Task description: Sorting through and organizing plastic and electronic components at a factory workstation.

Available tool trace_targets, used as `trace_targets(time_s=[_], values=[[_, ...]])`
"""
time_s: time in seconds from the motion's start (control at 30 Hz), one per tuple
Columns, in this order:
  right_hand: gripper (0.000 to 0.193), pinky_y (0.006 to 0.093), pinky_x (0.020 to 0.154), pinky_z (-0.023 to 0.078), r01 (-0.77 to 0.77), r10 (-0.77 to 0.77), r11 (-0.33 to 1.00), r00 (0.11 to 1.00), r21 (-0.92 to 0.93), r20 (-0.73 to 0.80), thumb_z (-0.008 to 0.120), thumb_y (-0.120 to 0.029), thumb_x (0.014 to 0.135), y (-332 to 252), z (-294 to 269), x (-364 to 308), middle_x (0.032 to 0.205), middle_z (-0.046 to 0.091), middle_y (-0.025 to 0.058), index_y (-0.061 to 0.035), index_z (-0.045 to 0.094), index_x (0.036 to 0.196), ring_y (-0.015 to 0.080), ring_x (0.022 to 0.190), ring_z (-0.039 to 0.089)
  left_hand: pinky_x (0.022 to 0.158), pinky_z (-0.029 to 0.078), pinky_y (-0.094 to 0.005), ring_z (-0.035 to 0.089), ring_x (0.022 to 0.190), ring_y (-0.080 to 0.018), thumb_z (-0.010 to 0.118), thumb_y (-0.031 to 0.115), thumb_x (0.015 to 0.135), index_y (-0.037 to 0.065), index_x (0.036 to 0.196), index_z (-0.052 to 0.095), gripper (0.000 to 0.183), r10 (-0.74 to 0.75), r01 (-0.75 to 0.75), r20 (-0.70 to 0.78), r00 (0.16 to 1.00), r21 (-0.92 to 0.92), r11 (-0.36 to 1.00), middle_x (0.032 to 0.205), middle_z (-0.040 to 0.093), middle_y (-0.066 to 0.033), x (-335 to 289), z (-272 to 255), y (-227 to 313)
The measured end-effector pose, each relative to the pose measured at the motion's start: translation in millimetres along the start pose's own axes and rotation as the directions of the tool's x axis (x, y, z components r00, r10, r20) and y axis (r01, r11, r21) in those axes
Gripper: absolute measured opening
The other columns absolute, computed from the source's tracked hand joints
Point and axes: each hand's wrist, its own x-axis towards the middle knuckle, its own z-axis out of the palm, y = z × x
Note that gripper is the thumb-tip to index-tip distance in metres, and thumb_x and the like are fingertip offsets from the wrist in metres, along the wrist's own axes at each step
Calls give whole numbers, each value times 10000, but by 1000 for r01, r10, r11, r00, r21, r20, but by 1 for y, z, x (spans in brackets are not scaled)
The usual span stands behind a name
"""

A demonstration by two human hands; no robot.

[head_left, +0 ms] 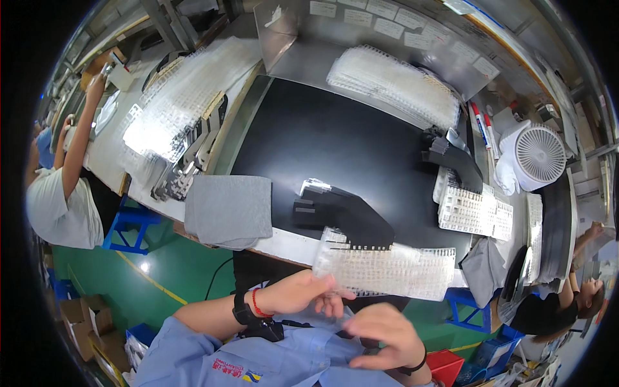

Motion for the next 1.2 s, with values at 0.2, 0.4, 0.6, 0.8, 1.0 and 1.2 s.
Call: trace_targets(time_s=[0.2,0.4,0.6,0.8,1.0,1.2], values=[[199,258,643,467,-447,436,807,892,385,121,730,-100,723,42,33,-20,803,631,42,-19,629,874,121,686,572,657,437,-231,573,744,-122,247,414,993,-28,1144,563,564,-20,31,-61,998,186,982,873,650,-91,2,1,-3],[402,261,548,440,-327,654,598,726,731,-210,556,-361,894,69,57,-45,683,601,104,16,587,758,170,614,570,652,448,-229,588,751,-119,258,302,1004,-22,1084,598,477,-35,22,-71,997,-171,985,872,660,-90,-1,1,-2],[359,235,518,437,-181,720,538,607,823,-337,506,-302,927,57,59,-22,781,639,110,39,604,873,147,595,587,626,439,-197,565,700,-68,381,304,979,-27,1039,627,417,-18,31,-145,989,89,996,849,679,-63,1,4,-3],[320,241,510,457,-164,711,545,611,822,-348,492,-266,931,54,58,-21,822,638,112,38,565,1000,144,592,588,612,444,-194,570,674,-63,434,297,960,-7,960,655,375,-21,41,-185,983,104,994,825,679,-53,1,3,-5],[465,323,763,493,-76,649,638,590,766,-481,510,-260,914,54,65,-16,1151,542,147,36,386,1250,210,950,584,624,447,-195,572,687,-68,428,307,963,-1,934,654,384,110,-70,-189,976,209,975,811,675,-62,3,12,-9],[475,321,749,497,-121,688,613,568,781,-452,505,-267,915,49,64,-13,1133,544,138,34,374,1258,208,932,587,634,448,-200,571,682,-77,409,313,971,-12,909,655,413,-6,-36,-223,975,-183,982,808,675,-63,1,3,-9]])
